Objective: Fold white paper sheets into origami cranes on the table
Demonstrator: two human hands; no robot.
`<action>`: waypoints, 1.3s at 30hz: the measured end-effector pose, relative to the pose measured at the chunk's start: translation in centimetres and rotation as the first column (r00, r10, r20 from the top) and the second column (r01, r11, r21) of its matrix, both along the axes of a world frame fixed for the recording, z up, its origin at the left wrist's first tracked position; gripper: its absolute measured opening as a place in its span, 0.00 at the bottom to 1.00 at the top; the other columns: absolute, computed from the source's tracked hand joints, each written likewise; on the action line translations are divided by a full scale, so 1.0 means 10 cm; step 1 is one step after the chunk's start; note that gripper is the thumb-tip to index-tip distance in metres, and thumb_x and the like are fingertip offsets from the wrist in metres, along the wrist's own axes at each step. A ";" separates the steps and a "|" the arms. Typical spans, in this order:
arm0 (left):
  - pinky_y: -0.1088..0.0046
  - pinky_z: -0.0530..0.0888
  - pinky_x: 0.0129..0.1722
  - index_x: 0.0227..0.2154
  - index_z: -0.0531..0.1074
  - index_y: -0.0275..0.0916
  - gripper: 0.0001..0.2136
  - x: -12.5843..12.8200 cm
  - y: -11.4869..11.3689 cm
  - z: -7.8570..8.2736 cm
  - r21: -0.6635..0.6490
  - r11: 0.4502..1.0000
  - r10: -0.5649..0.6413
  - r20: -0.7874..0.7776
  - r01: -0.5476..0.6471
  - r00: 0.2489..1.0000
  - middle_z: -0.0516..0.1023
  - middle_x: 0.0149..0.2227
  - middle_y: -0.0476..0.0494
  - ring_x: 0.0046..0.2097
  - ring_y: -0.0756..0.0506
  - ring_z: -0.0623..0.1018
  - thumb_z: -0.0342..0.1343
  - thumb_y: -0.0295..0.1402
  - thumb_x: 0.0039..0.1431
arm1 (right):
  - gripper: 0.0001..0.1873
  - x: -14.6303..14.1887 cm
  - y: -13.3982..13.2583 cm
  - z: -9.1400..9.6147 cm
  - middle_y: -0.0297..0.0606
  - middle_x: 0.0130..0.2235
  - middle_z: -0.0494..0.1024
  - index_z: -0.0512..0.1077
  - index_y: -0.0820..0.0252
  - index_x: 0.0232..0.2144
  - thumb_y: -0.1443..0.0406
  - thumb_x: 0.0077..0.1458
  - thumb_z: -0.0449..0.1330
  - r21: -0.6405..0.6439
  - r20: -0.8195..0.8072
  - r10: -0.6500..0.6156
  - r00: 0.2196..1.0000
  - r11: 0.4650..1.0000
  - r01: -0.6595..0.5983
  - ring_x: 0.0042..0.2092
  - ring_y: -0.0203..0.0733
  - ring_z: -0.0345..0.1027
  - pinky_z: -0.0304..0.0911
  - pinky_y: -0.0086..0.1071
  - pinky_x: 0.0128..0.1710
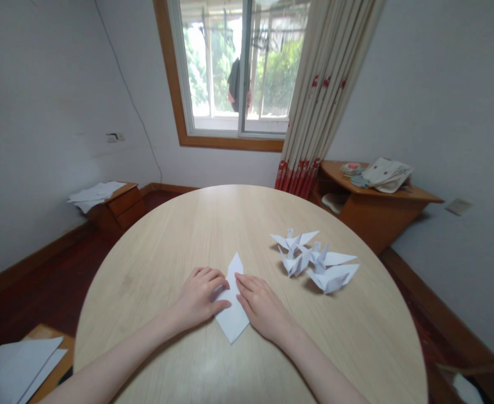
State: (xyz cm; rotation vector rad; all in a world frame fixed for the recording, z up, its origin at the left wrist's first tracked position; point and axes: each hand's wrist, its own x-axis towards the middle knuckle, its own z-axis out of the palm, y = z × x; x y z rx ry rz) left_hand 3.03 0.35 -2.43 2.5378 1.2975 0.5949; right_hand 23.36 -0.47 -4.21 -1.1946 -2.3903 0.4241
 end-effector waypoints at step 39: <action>0.58 0.68 0.52 0.50 0.67 0.39 0.33 -0.11 0.02 0.10 -0.212 0.941 -0.238 0.147 0.265 0.960 0.72 0.52 0.36 0.54 0.36 0.70 0.71 0.43 0.41 | 0.49 0.18 -0.01 0.23 0.48 0.62 0.64 0.63 0.56 0.60 0.55 0.36 0.74 -0.276 -0.041 0.081 0.996 0.957 -0.089 0.61 0.56 0.57 0.52 0.52 0.60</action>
